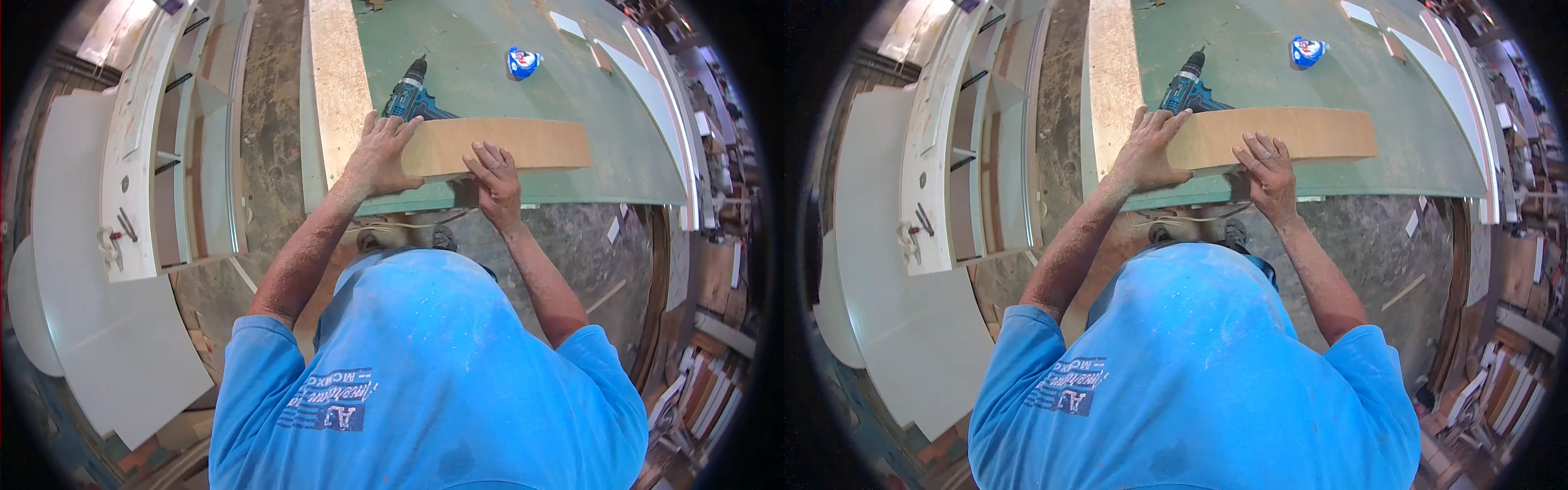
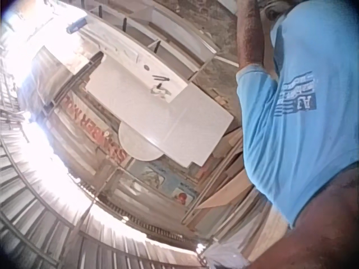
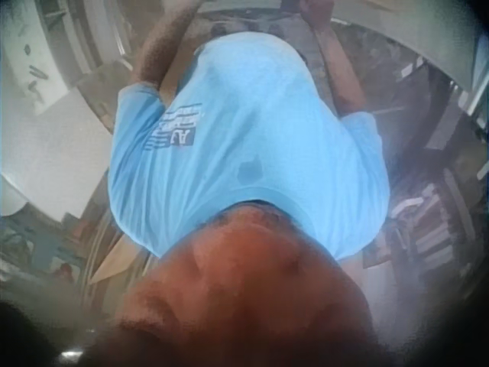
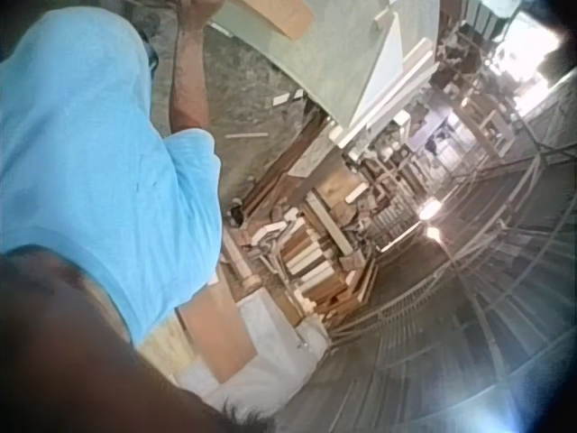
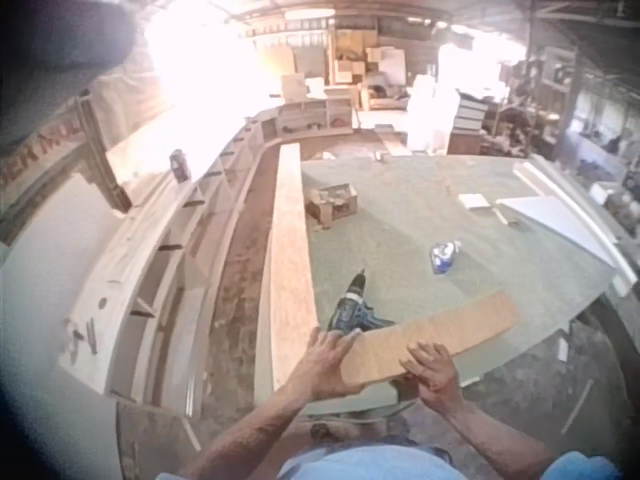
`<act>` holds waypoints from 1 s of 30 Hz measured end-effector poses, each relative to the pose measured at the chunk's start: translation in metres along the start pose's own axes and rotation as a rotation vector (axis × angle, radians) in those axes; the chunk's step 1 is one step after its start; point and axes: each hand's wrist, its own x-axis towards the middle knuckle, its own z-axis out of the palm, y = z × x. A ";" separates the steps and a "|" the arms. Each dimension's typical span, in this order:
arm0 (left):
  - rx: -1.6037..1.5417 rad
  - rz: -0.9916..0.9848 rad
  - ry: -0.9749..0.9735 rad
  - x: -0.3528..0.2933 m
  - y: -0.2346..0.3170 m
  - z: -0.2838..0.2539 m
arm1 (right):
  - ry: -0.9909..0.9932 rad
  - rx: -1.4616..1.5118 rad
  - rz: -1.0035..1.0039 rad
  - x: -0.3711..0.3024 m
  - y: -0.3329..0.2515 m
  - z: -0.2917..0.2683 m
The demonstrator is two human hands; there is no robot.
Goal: The person aligns several pieces of wood together and secures them using a power drill and screws.
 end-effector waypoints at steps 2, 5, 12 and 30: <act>-0.004 0.021 -0.001 0.001 -0.001 0.003 | 0.014 -0.015 0.036 -0.003 -0.004 0.000; 0.015 0.034 -0.007 0.005 0.000 0.002 | 0.027 -0.094 0.063 0.000 -0.017 -0.004; 0.056 0.054 0.016 0.002 -0.005 0.006 | 0.462 0.128 0.884 0.002 -0.086 0.025; -0.408 0.089 -0.465 0.064 -0.047 -0.020 | 0.421 0.699 1.193 0.020 -0.100 0.091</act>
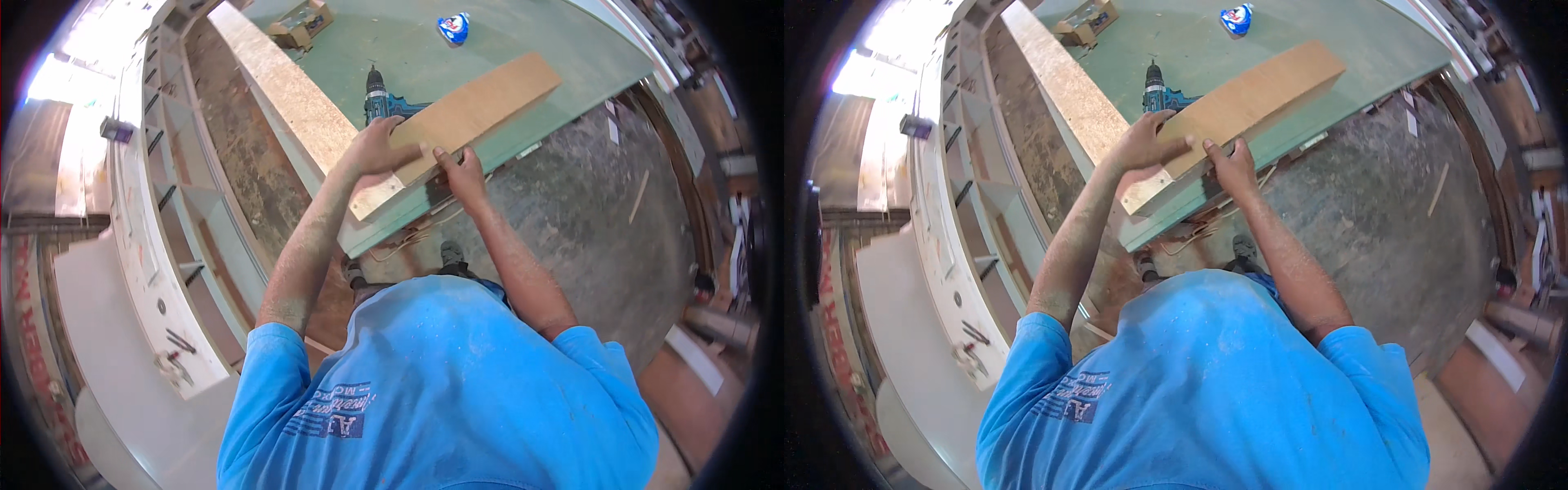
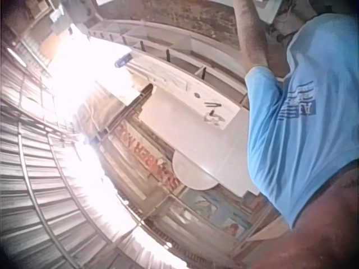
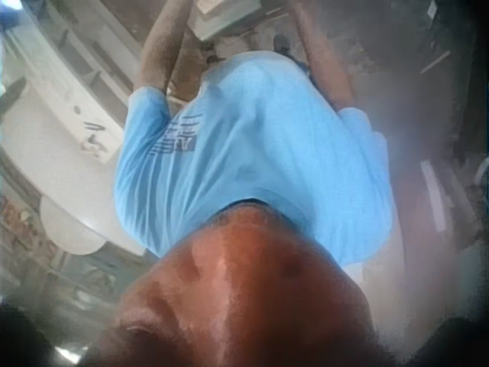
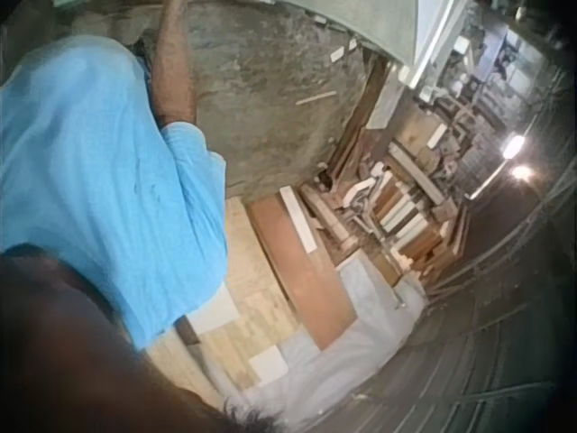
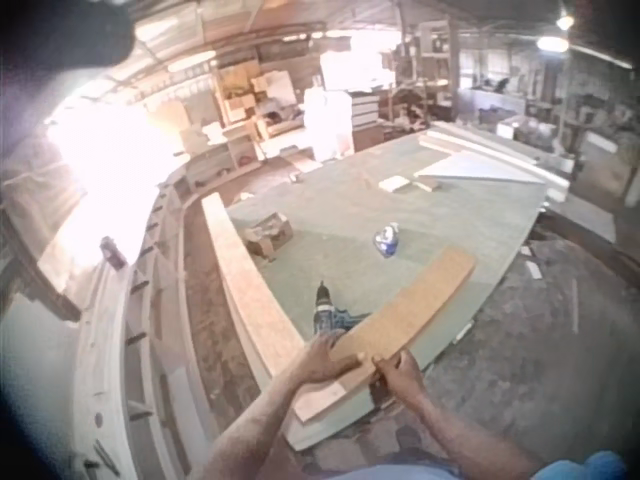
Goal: The person aligns several pieces of wood together and secures them using a power drill and screws.
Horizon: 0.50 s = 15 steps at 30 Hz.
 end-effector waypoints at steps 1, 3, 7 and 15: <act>0.009 0.021 -0.023 0.010 -0.016 -0.008 | 0.030 0.012 0.001 -0.003 -0.007 0.002; -0.014 -0.045 -0.082 0.028 -0.037 -0.021 | -0.014 0.136 0.109 -0.010 -0.019 0.007; -0.216 -0.034 -0.358 0.053 -0.051 -0.014 | 0.266 -0.041 0.025 -0.014 -0.014 0.019; -0.199 -0.187 -0.442 0.069 -0.020 -0.012 | 0.676 -0.115 0.002 -0.037 -0.018 0.050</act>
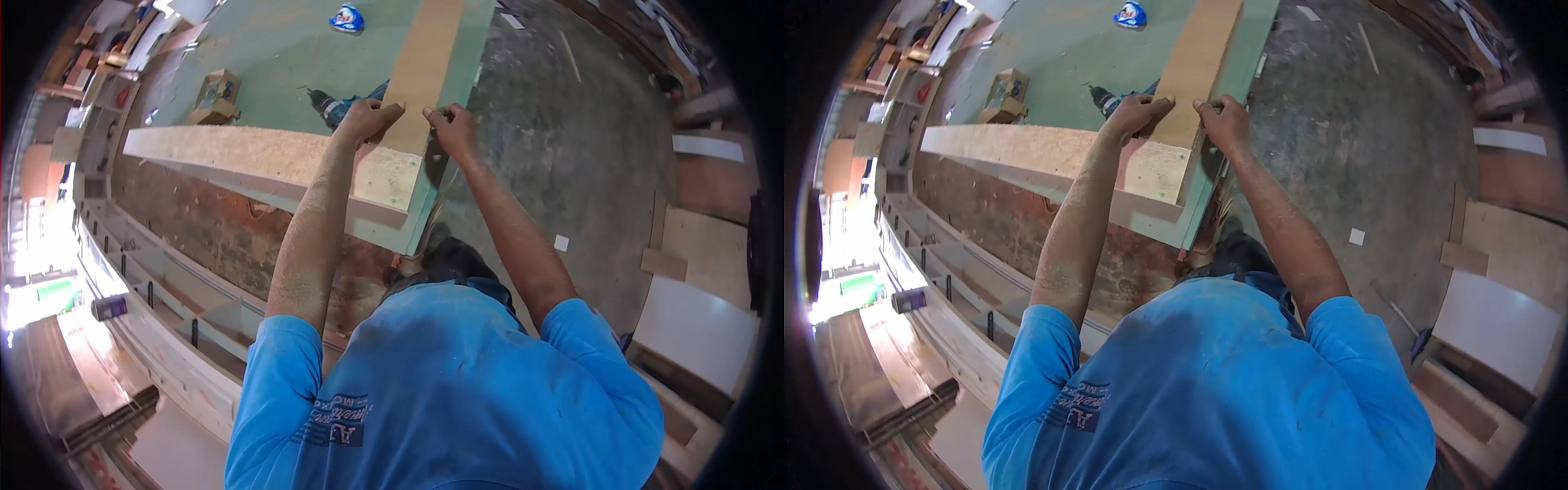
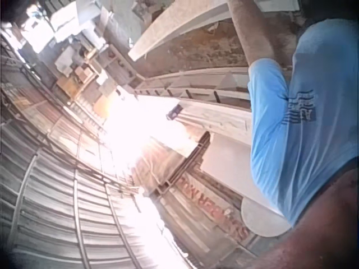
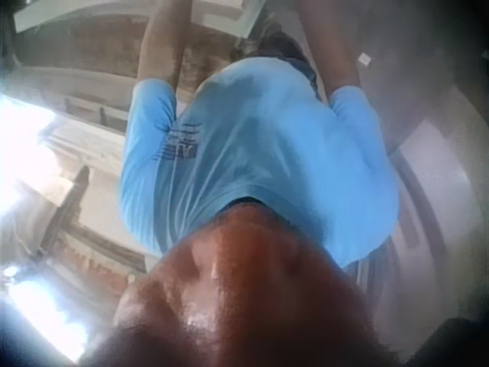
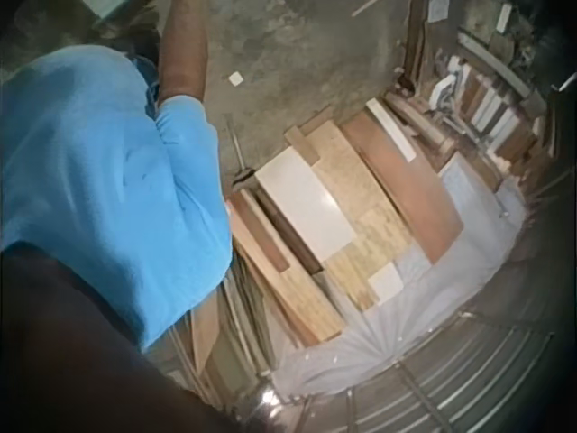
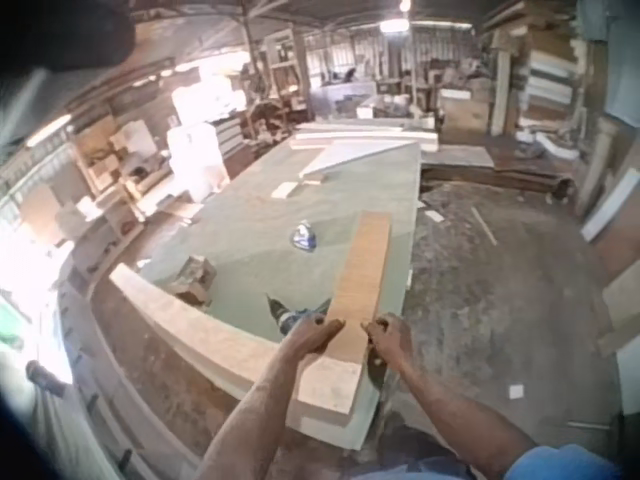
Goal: The person aligns several pieces of wood together and secures them using a power drill and screws.
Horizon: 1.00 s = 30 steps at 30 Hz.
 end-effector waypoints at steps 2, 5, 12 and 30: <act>-0.007 -0.017 -0.038 0.008 0.004 0.004 | 0.129 -0.202 -0.110 -0.005 0.002 0.005; -0.097 0.108 0.031 0.018 -0.008 0.007 | 0.163 -0.160 -0.088 -0.017 -0.008 0.017; 0.062 0.302 0.098 0.023 -0.014 0.023 | 0.176 -0.125 0.045 -0.032 -0.010 0.017; 0.151 0.401 0.165 0.027 -0.018 0.027 | 0.415 0.124 0.214 -0.146 -0.037 0.071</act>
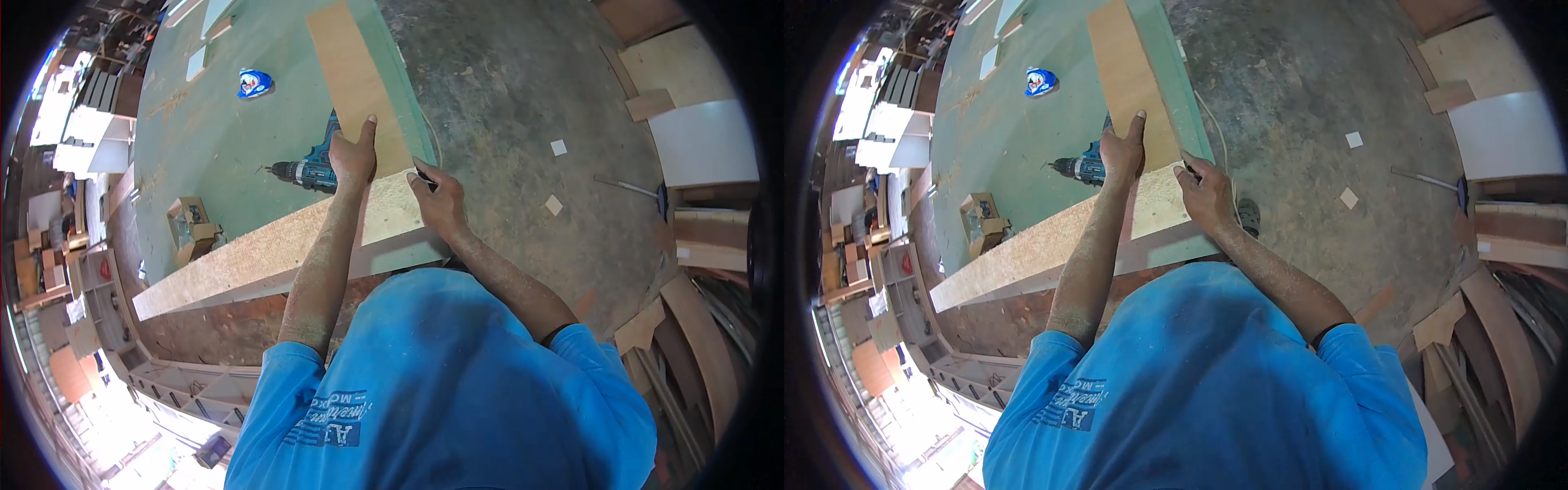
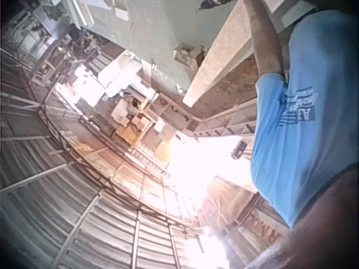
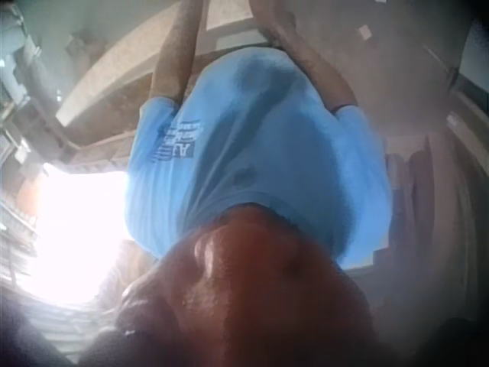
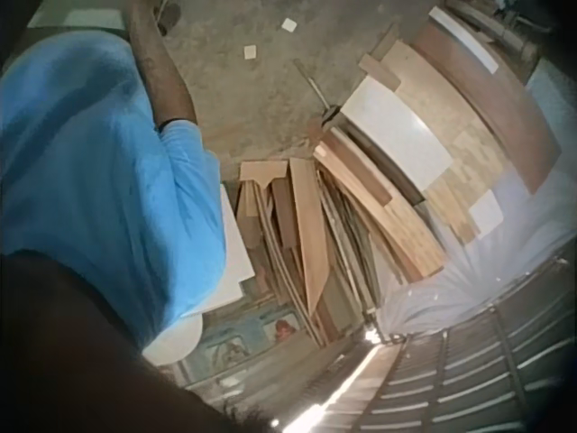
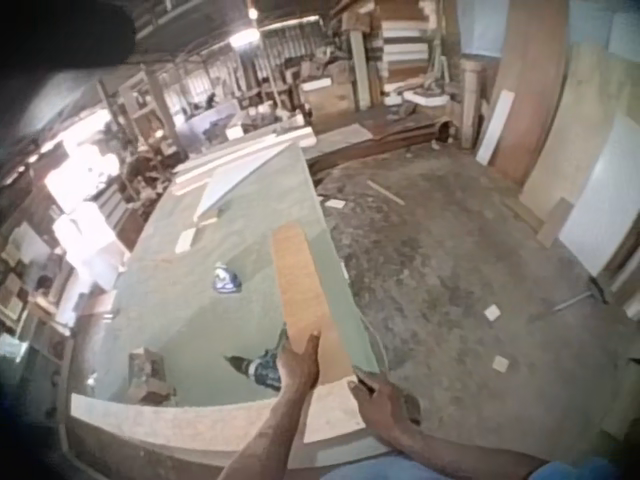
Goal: The person aligns several pieces of wood together and secures them using a power drill and screws.
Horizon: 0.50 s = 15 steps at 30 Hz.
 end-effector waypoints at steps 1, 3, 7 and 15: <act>-0.003 -0.024 0.002 -0.001 0.001 -0.001 | -0.005 -0.013 -0.018 0.001 0.001 0.000; -0.002 0.010 -0.007 0.000 0.001 0.000 | -0.005 -0.015 -0.032 0.003 0.000 0.000; -0.057 0.064 -0.018 0.003 -0.004 0.000 | 0.014 -0.005 -0.042 0.003 0.001 0.003; 0.139 0.057 -0.018 -0.002 0.004 -0.004 | 0.006 0.001 -0.023 0.012 0.008 0.000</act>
